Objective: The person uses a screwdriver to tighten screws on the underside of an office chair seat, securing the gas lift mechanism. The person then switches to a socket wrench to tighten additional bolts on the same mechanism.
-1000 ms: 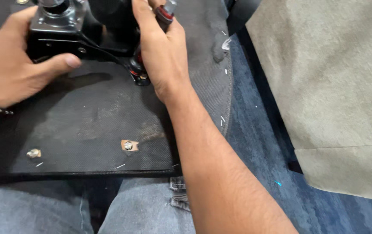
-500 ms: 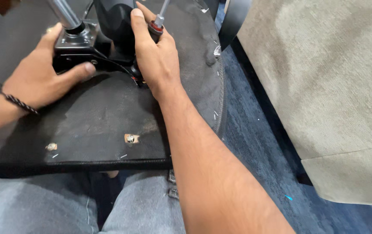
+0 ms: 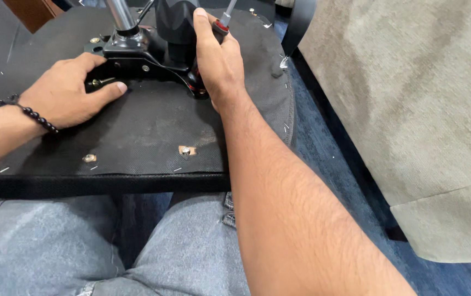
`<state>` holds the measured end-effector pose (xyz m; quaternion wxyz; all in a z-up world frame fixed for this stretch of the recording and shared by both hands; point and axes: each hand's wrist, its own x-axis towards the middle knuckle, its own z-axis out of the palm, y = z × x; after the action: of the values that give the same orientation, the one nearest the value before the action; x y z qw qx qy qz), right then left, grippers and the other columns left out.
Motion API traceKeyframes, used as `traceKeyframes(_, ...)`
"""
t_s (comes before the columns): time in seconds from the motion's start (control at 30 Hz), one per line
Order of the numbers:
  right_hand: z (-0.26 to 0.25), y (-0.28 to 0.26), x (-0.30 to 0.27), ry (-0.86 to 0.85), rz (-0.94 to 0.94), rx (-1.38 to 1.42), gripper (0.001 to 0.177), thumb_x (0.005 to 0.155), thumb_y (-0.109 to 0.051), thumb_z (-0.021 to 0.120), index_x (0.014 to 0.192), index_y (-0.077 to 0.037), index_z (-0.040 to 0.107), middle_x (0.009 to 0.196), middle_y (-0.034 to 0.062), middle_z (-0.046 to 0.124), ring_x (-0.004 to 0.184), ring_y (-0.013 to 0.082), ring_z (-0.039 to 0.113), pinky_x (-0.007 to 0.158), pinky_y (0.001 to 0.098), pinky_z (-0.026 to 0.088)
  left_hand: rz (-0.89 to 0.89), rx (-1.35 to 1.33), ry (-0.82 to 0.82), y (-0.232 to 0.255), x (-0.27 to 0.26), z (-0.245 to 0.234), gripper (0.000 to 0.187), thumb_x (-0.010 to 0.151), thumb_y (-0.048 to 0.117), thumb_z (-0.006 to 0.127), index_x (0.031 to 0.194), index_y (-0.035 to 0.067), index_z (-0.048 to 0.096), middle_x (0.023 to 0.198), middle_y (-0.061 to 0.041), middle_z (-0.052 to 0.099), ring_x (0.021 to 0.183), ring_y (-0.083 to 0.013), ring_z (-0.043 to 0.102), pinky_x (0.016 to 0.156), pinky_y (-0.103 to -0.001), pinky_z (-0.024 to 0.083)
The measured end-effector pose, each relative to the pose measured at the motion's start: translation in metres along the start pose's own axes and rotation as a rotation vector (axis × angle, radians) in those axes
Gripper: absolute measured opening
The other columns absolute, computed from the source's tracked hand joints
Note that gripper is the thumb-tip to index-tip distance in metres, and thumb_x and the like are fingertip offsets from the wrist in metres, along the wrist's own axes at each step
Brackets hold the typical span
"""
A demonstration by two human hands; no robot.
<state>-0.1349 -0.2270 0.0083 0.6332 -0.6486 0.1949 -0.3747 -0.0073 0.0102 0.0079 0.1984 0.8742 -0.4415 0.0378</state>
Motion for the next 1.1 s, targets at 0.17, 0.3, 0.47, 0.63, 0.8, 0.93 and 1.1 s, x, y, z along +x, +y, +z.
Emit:
traceKeyframes(0.17, 0.0, -0.004, -0.008, 0.014, -0.114, -0.016, 0.06, 0.095, -0.054, 0.057, 0.129, -0.006, 0.072, 0.105, 0.0038, 0.077, 0.105, 0.0173, 0.07, 0.097, 0.0326, 0.052, 0.07, 0.034, 0.073, 0.005, -0.008, 0.007, 0.073, 0.095, 0.047, 0.069, 0.136, -0.013, 0.057, 0.115, -0.034, 0.068, 0.107, -0.044, 0.067, 0.093, -0.047, 0.053)
traceKeyframes(0.3, -0.007, -0.009, -0.02, 0.0, -0.007, -0.085, 0.064, 0.092, -0.058, 0.052, 0.131, -0.01, 0.07, 0.101, 0.0063, 0.075, 0.103, 0.0202, 0.07, 0.095, 0.0348, 0.052, -0.06, 0.054, 0.017, 0.011, -0.009, 0.007, 0.074, 0.093, 0.049, 0.069, 0.137, -0.011, 0.058, 0.113, -0.032, 0.07, 0.104, -0.0431, 0.071, 0.093, -0.047, 0.055)
traceKeyframes(0.47, -0.008, -0.014, -0.025, 0.002, -0.032, -0.136, 0.067, 0.091, -0.061, 0.049, 0.133, -0.012, 0.067, 0.108, 0.0051, 0.072, 0.109, 0.0182, 0.065, 0.099, 0.0375, 0.047, 0.047, 0.081, 0.077, 0.011, -0.009, 0.004, 0.078, 0.094, 0.053, 0.071, 0.136, -0.012, 0.059, 0.112, -0.033, 0.07, 0.104, -0.0437, 0.07, 0.092, -0.047, 0.055)
traceKeyframes(0.63, -0.015, -0.02, -0.034, 0.008, -0.022, -0.107, 0.063, 0.09, -0.06, 0.052, 0.121, -0.009, 0.072, 0.103, 0.0057, 0.072, 0.102, 0.0176, 0.066, 0.094, 0.0351, 0.049, -0.077, 0.135, 0.002, 0.014, -0.003, -0.001, 0.08, 0.092, 0.061, 0.066, 0.137, -0.004, 0.063, 0.109, -0.032, 0.072, 0.101, -0.0446, 0.072, 0.091, -0.048, 0.057)
traceKeyframes(0.8, -0.019, -0.032, -0.056, 0.027, -0.006, 0.006, 0.056, 0.095, -0.055, 0.056, 0.092, -0.001, 0.07, 0.082, 0.0018, 0.063, 0.079, 0.0139, 0.058, 0.075, 0.0334, 0.051, -0.006, 0.062, 0.045, 0.016, -0.009, -0.005, 0.078, 0.09, 0.065, 0.066, 0.129, -0.003, 0.067, 0.111, -0.03, 0.071, 0.105, -0.0447, 0.069, 0.095, -0.05, 0.054)
traceKeyframes(0.93, -0.02, -0.043, -0.085, 0.089, 0.015, 0.028, 0.049, 0.095, -0.052, 0.056, 0.084, -0.005, 0.066, 0.072, -0.0021, 0.059, 0.068, 0.0101, 0.055, 0.064, 0.0306, 0.049, -0.038, 0.107, 0.005, 0.029, -0.015, -0.013, 0.076, 0.093, 0.066, 0.064, 0.128, -0.001, 0.065, 0.103, -0.029, 0.071, 0.097, -0.0435, 0.07, 0.086, -0.049, 0.055)
traceKeyframes(1.1, -0.033, -0.053, -0.101, 0.081, 0.078, 0.071, 0.049, 0.096, -0.051, 0.056, 0.078, -0.006, 0.063, 0.069, -0.002, 0.056, 0.061, 0.0103, 0.051, 0.055, 0.0313, 0.043, -0.09, 0.146, -0.077, 0.041, -0.022, -0.015, 0.065, 0.096, 0.065, 0.058, 0.106, 0.002, 0.072, 0.089, -0.022, 0.074, 0.085, -0.037, 0.073, 0.078, -0.047, 0.056)
